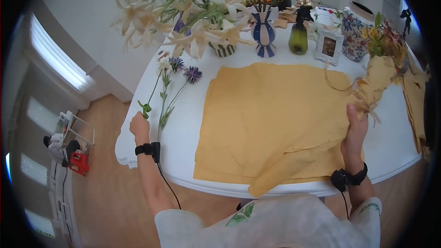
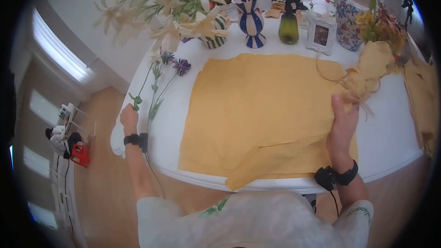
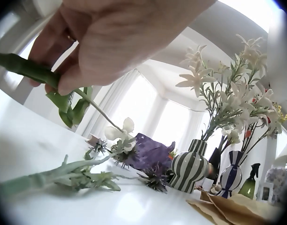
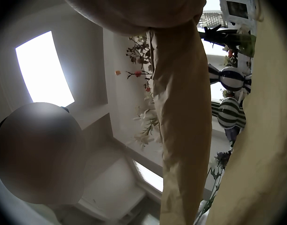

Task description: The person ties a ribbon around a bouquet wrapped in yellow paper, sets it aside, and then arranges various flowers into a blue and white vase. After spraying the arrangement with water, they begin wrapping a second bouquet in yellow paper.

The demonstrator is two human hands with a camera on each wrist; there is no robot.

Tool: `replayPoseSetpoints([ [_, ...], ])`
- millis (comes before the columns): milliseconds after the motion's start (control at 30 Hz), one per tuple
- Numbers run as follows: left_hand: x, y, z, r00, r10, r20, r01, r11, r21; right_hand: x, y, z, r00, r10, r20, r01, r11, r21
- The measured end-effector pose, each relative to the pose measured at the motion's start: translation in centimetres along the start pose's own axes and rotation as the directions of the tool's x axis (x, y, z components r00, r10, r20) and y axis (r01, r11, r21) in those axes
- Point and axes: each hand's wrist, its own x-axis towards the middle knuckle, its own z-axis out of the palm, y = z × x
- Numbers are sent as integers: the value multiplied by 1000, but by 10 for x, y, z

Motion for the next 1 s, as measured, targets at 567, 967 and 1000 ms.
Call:
replayPoseSetpoints([
  [567, -152, 247, -156, 234, 968, -94, -636, 79, -767, -36, 35, 38, 998, 40, -48, -40, 999, -7],
  [967, -187, 315, -129, -110, 970, 216, -454, 145, -879, -62, 49, 34, 994, 75, 73, -83, 989, 119],
  [1000, -183, 317, -123, -122, 968, 220, -420, 150, -895, -60, 53, 28, 984, 91, 151, -108, 988, 109],
])
